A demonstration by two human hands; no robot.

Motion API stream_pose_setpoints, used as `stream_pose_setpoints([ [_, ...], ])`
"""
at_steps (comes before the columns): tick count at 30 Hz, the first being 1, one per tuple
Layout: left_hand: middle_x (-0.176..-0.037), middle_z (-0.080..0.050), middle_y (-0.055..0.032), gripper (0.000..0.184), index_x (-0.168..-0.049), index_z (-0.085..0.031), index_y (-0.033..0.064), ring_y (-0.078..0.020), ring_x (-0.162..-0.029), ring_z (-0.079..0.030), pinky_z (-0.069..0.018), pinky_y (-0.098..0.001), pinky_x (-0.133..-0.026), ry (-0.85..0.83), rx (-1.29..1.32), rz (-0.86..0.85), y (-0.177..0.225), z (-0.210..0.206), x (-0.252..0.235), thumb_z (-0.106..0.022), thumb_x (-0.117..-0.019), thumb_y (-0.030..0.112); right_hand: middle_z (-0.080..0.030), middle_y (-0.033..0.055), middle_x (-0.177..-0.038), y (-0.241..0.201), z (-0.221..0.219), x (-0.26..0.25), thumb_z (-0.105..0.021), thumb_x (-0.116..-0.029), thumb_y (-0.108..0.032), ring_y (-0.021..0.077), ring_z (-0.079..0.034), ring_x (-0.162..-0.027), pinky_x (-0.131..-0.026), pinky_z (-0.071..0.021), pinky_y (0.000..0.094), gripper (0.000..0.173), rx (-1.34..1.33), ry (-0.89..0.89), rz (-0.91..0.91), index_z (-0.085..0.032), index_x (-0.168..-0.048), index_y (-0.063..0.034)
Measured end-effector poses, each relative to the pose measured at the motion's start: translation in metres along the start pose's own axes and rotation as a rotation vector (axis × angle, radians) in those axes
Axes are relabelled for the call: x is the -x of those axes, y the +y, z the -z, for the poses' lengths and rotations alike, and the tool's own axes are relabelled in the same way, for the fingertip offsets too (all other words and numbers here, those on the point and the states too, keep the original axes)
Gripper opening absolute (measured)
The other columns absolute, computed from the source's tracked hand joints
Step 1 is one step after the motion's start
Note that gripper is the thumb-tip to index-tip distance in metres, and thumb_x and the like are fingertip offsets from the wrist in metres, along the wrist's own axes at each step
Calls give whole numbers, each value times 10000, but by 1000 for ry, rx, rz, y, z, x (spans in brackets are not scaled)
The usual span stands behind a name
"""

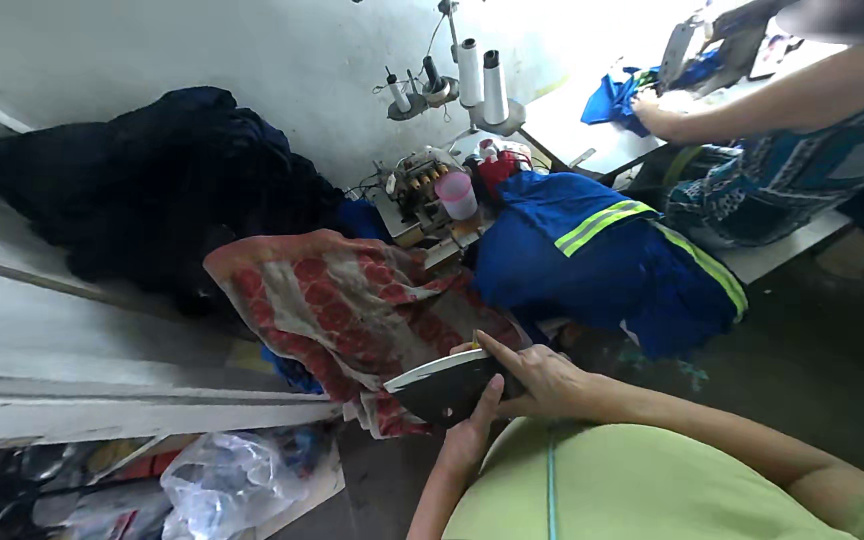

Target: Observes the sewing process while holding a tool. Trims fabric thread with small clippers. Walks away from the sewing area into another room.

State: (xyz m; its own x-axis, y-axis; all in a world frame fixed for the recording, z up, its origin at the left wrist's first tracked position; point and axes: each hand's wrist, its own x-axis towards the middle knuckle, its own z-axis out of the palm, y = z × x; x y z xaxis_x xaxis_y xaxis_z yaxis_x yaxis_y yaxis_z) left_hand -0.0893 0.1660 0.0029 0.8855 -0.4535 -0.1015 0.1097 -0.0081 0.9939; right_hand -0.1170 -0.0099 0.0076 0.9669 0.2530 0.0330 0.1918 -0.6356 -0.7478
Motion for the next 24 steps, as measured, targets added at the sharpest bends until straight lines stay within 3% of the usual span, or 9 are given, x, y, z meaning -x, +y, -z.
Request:
stream_pose_setpoints([
  [2, -1042, -718, 5, 315, -1193, -599, -88, 11, -1006, -665, -539, -224, -960, -30, 34, -50, -13, 19, -2, -640, -952, 111, -708, 276, -985, -5, -15, -8, -716, -918, -419, 452, -695, -915, -866, -522, 594, 933, -15, -25, -30, -256, -1583, 46],
  [5, -980, -731, 5, 218, -1123, -641, -63, 0, -957, -681, -555, -230, -925, -66, 22, 59, -11, 40, 4, -635, -950, 70, -704, 282, -1013, -12, -36, -16, -716, -923, -389, 454, -692, -946, -883, -517, 594, 915, -31, -39, -67, -253, -1585, 41],
  [9, -1017, -719, 7, 227, -1144, -635, -66, 22, -987, -659, -532, -216, -956, -154, -19, 134, -11, 66, 11, -630, -965, 73, -704, 271, -984, -20, -58, -22, -715, -924, -350, 442, -693, -919, -865, -521, 589, 927, -51, -39, -86, -210, -1594, 44],
  [13, -1040, -711, -10, 246, -1149, -636, -74, 22, -1006, -646, -520, -215, -971, -173, -40, 129, -12, 86, 17, -652, -953, 72, -711, 255, -997, -20, -84, -30, -727, -907, -302, 412, -706, -897, -827, -544, 578, 880, -139, 12, -22, -270, -1578, 40],
  [19, -1046, -714, -5, 295, -1152, -642, -71, 32, -1001, -645, -520, -205, -970, -42, -78, 32, -20, 104, 39, -710, -917, 95, -722, 227, -976, -22, -110, -47, -734, -893, -229, 367, -720, -840, -766, -569, 550, 834, -185, -26, 120, -315, -1564, 35],
  [24, -1059, -716, -35, 331, -1159, -639, -91, 19, -1021, -645, -516, -211, -983, 236, -78, -13, -27, 98, 64, -722, -903, 102, -713, 251, -996, -33, -108, -62, -725, -906, -227, 399, -712, -869, -804, -557, 570, 836, -183, -232, 199, -294, -1579, 17],
])
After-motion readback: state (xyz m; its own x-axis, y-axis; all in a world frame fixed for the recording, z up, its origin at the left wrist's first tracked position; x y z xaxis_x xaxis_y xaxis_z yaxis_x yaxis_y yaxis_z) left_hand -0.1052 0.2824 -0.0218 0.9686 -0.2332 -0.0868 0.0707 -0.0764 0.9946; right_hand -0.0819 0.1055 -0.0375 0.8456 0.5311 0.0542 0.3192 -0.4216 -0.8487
